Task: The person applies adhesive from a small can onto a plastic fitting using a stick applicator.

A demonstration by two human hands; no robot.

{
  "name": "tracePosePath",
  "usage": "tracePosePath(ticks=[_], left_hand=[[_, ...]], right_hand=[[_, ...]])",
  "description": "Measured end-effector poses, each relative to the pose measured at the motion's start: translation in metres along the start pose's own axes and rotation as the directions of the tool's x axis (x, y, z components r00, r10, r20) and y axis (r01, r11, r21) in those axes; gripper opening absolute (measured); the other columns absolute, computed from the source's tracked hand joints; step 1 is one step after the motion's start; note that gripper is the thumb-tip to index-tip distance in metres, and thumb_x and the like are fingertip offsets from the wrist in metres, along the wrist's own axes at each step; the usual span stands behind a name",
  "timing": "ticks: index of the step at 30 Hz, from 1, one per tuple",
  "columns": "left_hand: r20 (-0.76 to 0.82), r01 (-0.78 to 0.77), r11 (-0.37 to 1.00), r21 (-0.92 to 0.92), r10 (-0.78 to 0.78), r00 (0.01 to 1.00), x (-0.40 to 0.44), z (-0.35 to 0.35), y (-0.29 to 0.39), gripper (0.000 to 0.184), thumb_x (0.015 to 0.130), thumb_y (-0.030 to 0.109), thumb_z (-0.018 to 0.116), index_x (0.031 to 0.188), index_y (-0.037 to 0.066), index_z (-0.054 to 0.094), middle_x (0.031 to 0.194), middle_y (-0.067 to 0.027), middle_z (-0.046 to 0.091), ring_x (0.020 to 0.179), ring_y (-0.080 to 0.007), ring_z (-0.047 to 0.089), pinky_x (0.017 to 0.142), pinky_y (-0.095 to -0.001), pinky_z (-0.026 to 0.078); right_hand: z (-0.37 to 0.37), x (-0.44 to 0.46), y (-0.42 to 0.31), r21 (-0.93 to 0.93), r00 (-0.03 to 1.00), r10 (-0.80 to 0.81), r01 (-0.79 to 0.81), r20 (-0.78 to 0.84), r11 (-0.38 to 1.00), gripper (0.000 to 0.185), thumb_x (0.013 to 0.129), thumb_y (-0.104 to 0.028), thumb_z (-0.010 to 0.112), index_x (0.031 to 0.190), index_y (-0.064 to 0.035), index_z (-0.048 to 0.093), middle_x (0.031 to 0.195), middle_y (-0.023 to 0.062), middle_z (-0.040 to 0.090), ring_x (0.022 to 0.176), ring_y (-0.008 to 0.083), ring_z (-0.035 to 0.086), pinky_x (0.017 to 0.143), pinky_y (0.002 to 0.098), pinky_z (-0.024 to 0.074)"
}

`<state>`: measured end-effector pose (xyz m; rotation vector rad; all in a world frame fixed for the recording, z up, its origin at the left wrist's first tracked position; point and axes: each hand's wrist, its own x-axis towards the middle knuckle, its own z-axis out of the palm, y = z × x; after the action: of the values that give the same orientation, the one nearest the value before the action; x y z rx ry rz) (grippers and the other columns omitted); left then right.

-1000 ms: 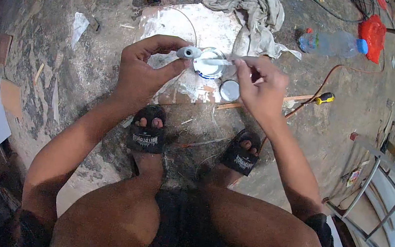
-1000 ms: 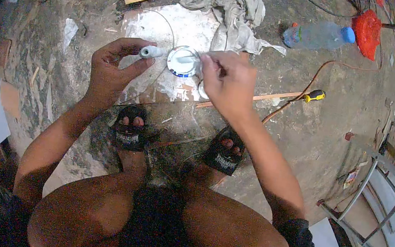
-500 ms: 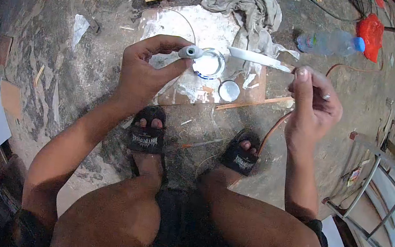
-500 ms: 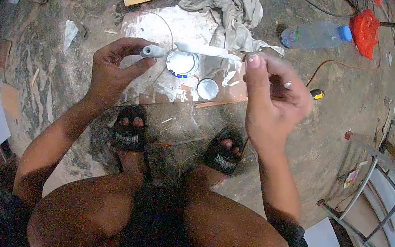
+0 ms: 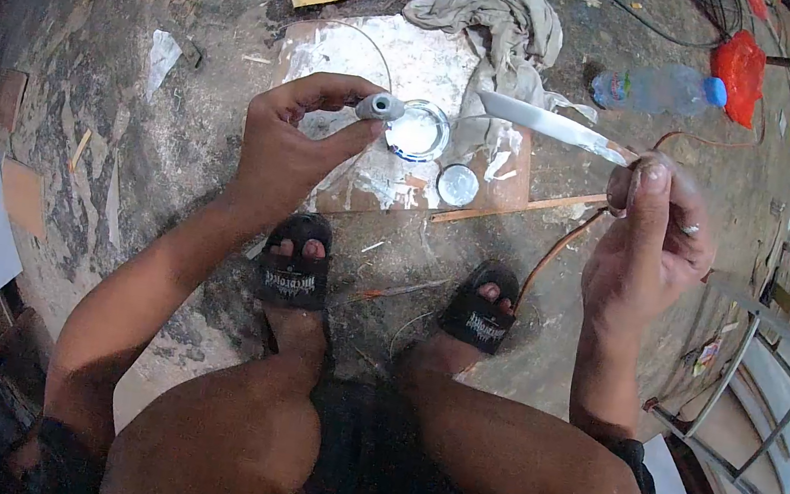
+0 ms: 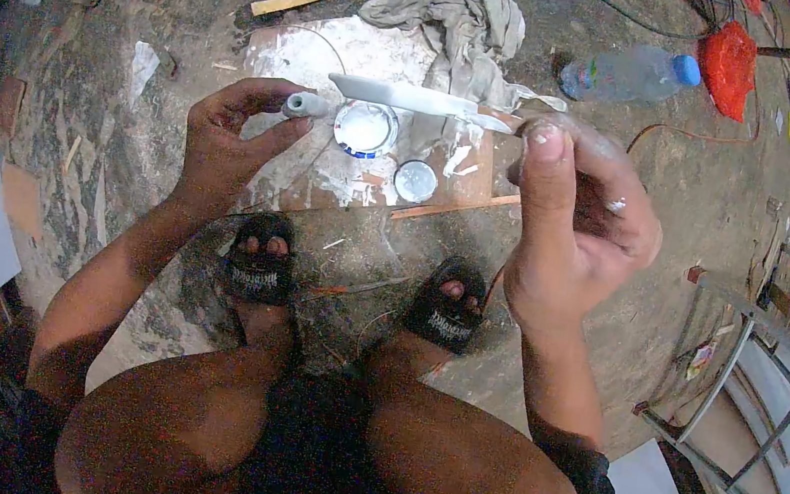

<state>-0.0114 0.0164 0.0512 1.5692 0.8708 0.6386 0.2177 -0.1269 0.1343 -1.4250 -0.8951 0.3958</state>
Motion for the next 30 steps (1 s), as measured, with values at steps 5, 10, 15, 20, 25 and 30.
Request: tracePosePath(ticks=[5,10,15,20,25,30], left_hand=[[0.000,0.018,1.000,0.014,-0.018,1.000,0.000,0.000,-0.002,0.025,0.082,0.009,0.077,0.106,0.005,0.072,0.103,-0.0052,0.073,0.097,-0.0124,0.066,0.092,-0.0303,0.049],[0.037,-0.017,1.000,0.009,0.016,0.999,0.003,-0.002,-0.001,0.026,0.083,0.006,0.076,0.107,0.003,0.070,0.104,-0.0068,0.072,0.098,-0.0141,0.066,0.092,-0.0310,0.050],[0.059,0.039,0.998,0.043,-0.041,0.997,0.003,-0.002,-0.001,0.028,0.082,0.002,0.076,0.108,0.000,0.068,0.108,-0.0096,0.071,0.102,-0.0174,0.066,0.095,-0.0333,0.050],[0.023,0.017,1.000,-0.018,-0.017,1.000,0.002,0.002,-0.002,0.023,0.083,0.008,0.076,0.105,0.003,0.072,0.101,-0.0062,0.073,0.094,-0.0131,0.066,0.090,-0.0298,0.050],[0.023,0.028,1.000,0.009,-0.029,0.999,0.002,0.003,-0.006,0.023,0.082,0.007,0.077,0.104,0.003,0.072,0.101,-0.0063,0.073,0.094,-0.0130,0.067,0.089,-0.0296,0.051],[0.020,0.021,0.999,0.041,-0.022,1.000,0.001,0.004,-0.004,0.024,0.080,0.007,0.078,0.104,0.004,0.072,0.101,-0.0064,0.073,0.095,-0.0133,0.067,0.090,-0.0298,0.051]], right_hand=[[0.000,0.007,-0.003,0.043,0.994,-0.108,0.108,0.004,0.993,0.009,0.092,-0.004,0.067,0.096,0.0028,0.069,0.089,0.0100,0.068,0.069,0.0105,0.058,0.063,0.0241,0.0468],[0.000,0.010,-0.008,0.010,0.992,-0.127,0.127,0.004,0.992,0.010,0.093,-0.006,0.066,0.097,0.0028,0.069,0.088,0.0100,0.068,0.068,0.0112,0.057,0.062,0.0244,0.0459],[0.000,0.014,-0.010,0.030,0.985,-0.171,0.170,0.009,0.985,0.015,0.094,-0.010,0.064,0.098,0.0029,0.069,0.090,0.0109,0.068,0.067,0.0115,0.057,0.061,0.0243,0.0459],[0.001,0.014,-0.017,0.005,0.987,-0.162,0.162,0.010,0.987,0.016,0.095,-0.011,0.063,0.100,0.0030,0.069,0.091,0.0118,0.068,0.068,0.0117,0.057,0.060,0.0249,0.0466],[0.000,0.014,-0.018,-0.014,0.983,-0.184,0.184,0.020,0.983,0.016,0.095,-0.011,0.063,0.100,0.0032,0.068,0.091,0.0121,0.068,0.067,0.0121,0.058,0.060,0.0255,0.0473],[0.003,0.013,-0.020,-0.007,0.980,-0.199,0.199,0.029,0.980,0.016,0.094,-0.011,0.064,0.099,0.0034,0.068,0.089,0.0123,0.068,0.065,0.0127,0.059,0.059,0.0260,0.0481]])
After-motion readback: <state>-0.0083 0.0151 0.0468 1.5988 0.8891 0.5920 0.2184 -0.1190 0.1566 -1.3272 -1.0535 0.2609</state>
